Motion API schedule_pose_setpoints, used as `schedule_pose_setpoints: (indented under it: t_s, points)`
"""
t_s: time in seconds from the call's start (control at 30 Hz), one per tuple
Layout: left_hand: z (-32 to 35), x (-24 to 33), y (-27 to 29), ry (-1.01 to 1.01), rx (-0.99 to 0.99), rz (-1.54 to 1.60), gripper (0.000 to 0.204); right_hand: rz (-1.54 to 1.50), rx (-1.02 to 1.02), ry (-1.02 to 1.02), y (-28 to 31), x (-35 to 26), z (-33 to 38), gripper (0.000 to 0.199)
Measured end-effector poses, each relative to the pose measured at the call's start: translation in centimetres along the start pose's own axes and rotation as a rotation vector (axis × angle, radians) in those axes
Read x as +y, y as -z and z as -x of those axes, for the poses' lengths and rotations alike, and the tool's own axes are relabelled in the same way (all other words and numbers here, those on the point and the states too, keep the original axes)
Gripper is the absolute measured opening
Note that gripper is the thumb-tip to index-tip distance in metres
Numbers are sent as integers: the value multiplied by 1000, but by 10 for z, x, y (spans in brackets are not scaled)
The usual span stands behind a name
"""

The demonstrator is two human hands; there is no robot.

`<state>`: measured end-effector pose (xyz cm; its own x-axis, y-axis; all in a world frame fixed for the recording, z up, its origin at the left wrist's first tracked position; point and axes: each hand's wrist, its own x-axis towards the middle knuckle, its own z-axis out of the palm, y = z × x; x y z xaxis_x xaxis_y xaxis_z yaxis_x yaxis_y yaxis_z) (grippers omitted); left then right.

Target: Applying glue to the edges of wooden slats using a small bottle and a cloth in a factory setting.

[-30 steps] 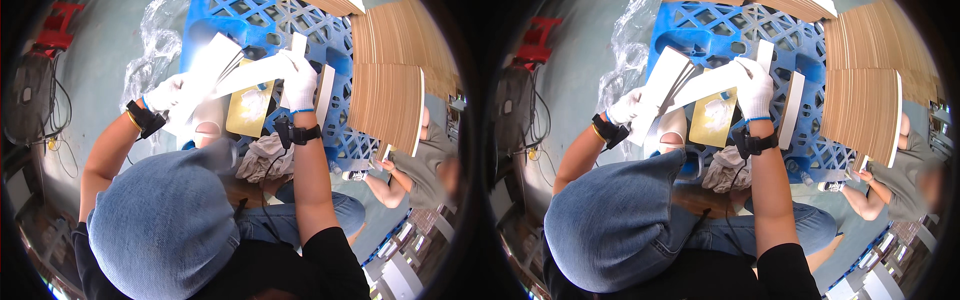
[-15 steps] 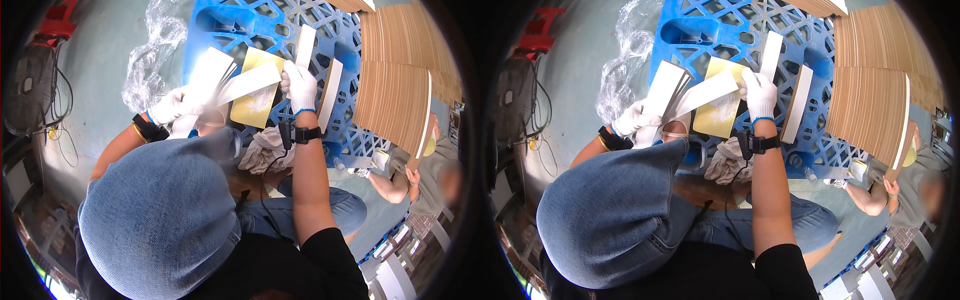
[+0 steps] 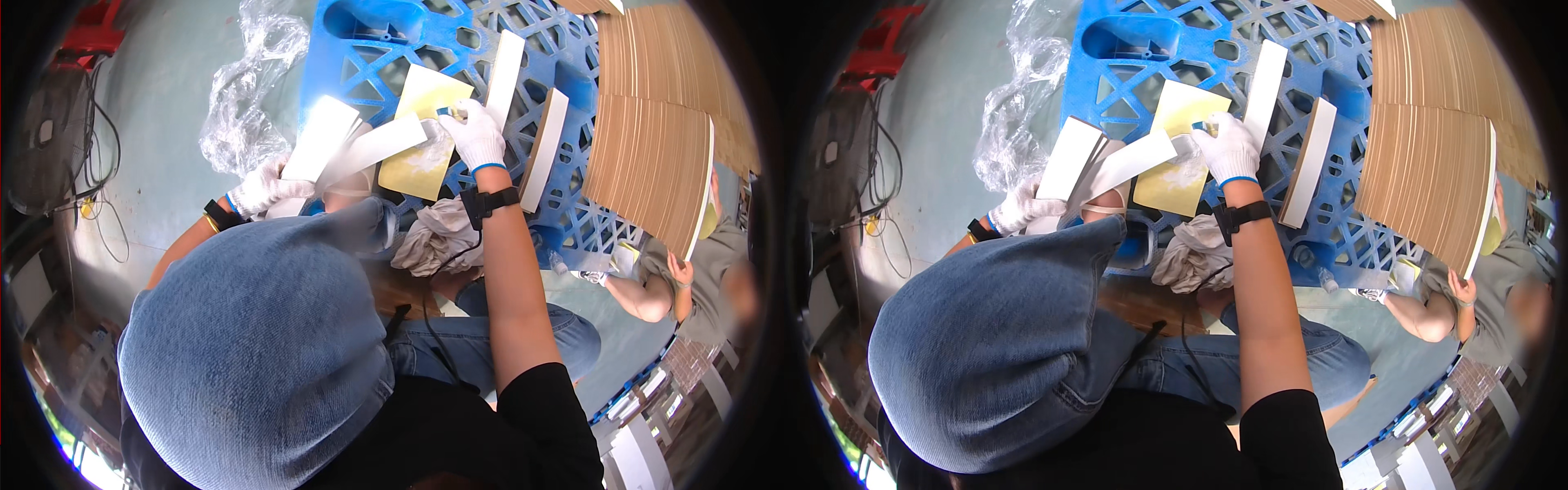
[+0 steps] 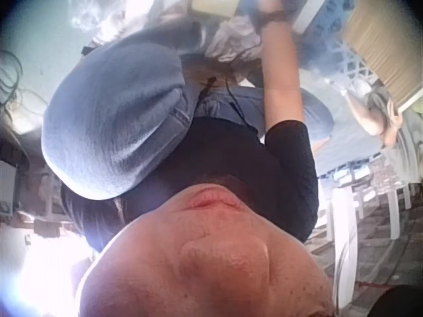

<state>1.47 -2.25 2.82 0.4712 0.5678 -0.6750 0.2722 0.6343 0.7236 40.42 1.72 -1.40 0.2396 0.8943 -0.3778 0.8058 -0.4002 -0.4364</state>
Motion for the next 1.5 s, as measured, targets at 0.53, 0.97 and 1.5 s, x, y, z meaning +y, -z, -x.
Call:
schedule_pose_setpoints:
  t_s: [0.53,0.97,1.5]
  points:
    - [-6,-15,3,-31,-19,33,55,-541,-43,352,-13,-5,1,39]
    - [-3,-2,-1,-30,26,-64,45,-445,-108,281,-17,-4,-11,46]
    - [-5,-5,-1,-63,12,-11,42,-479,-90,154,-16,-8,5,52]
